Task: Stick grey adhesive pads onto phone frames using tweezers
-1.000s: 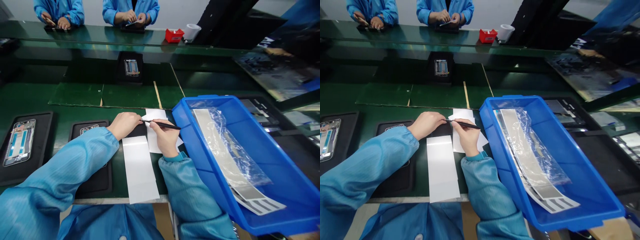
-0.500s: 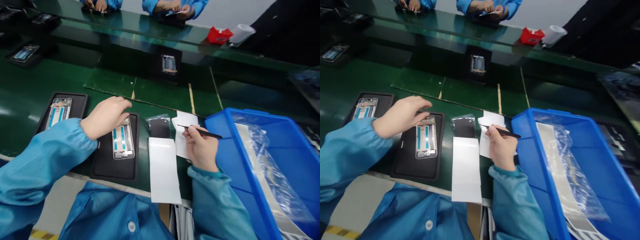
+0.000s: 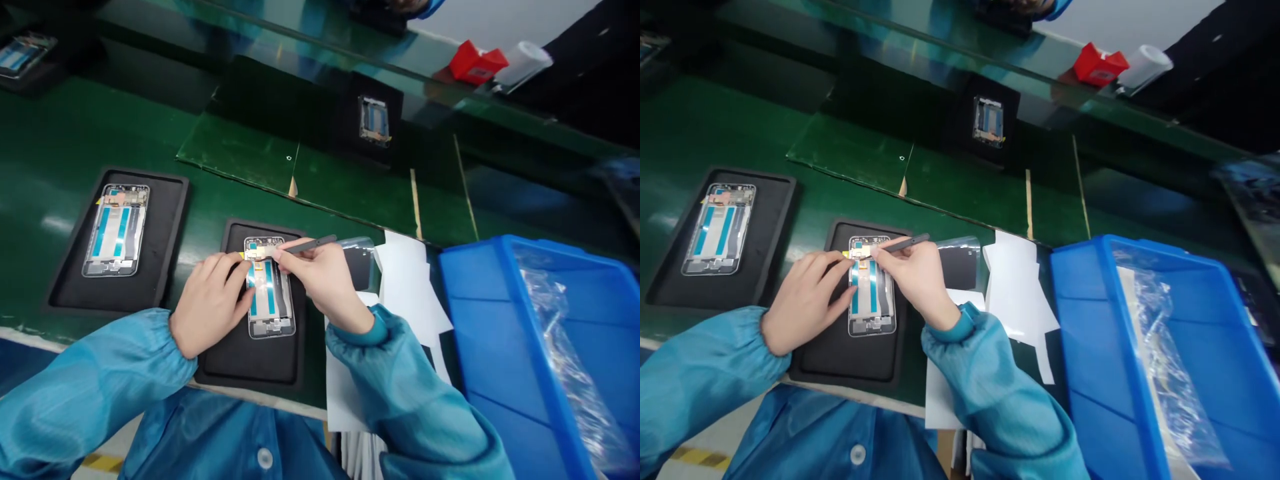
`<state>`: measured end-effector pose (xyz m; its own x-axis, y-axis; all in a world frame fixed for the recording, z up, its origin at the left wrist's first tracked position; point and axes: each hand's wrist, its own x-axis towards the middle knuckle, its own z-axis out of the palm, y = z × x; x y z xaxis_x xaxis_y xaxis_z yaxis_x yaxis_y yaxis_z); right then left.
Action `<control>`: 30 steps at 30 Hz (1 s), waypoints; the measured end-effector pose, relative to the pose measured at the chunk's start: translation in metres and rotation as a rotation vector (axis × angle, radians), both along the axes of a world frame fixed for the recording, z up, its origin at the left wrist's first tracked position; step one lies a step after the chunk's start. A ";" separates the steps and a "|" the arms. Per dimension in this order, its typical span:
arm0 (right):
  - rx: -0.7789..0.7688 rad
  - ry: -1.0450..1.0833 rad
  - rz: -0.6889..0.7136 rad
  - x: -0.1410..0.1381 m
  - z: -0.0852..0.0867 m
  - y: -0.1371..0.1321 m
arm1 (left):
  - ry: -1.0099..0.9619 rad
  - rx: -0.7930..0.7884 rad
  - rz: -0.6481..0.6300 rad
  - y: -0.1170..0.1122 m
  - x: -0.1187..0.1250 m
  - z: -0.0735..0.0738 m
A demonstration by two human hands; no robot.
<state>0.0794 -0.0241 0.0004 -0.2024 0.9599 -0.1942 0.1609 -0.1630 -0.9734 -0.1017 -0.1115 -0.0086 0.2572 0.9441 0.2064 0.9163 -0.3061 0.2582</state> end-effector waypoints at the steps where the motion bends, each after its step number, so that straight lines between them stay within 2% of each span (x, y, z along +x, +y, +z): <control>1: -0.006 -0.006 0.000 -0.001 -0.002 0.001 | 0.000 -0.001 0.000 0.000 0.000 -0.001; 7: -0.068 0.018 -0.032 0.000 -0.005 0.002 | 0.013 -0.008 -0.006 0.000 0.002 -0.003; 13: -0.076 -0.002 -0.030 -0.001 -0.006 0.003 | 0.025 -0.033 0.004 0.000 0.003 -0.002; 30: -0.093 -0.067 0.000 -0.001 -0.004 0.004 | 0.058 0.026 -0.008 0.002 0.004 -0.001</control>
<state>0.0786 -0.0199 -0.0033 -0.1856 0.9370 -0.2959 0.2246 -0.2527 -0.9411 -0.0973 -0.1099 -0.0091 0.2767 0.9366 0.2152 0.9271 -0.3191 0.1969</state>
